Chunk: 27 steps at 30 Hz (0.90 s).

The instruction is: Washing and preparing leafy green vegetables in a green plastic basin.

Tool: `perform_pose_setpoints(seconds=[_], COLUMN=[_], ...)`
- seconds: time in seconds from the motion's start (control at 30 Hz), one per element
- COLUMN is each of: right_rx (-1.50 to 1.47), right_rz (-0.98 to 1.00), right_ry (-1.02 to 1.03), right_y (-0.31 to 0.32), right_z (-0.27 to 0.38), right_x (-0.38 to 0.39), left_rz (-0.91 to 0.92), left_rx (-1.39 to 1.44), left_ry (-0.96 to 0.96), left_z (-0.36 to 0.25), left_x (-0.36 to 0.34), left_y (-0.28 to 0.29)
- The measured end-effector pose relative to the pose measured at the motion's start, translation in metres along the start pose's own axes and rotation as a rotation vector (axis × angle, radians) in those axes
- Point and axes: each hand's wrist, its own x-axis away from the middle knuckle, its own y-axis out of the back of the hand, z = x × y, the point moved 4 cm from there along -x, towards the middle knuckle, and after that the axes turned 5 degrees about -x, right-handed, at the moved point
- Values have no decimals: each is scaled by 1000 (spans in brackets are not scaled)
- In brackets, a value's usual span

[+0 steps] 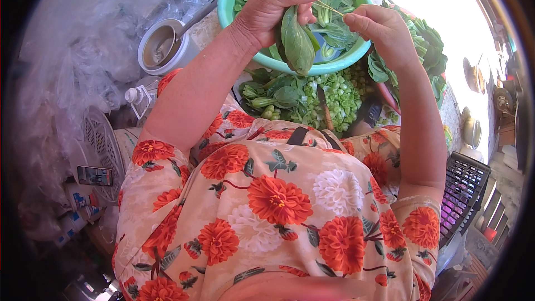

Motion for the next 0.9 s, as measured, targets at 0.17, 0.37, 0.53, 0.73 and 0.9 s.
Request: perform_pose_setpoints(seconds=[0.17, 0.37, 0.53, 0.73, 0.9], right_rx=[-402, -1230, -1170, -841, -645], right_rz=[-235, 183, 340, 90, -19], right_ry=[298, 122, 83, -78, -182], right_y=[12, -10, -13, -17, -27], right_z=[17, 45, 22, 2, -8], right_x=[3, 6, 1, 1, 5], left_rz=[-49, -225, -173, 22, 114], left_rx=[55, 45, -766, -1453, -1765], left_ry=[-82, -273, -535, -366, -212], left_z=[1, 9, 1, 2, 17], left_x=[1, 5, 11, 11, 12], left_y=[-17, -22, -22, -9, -11])
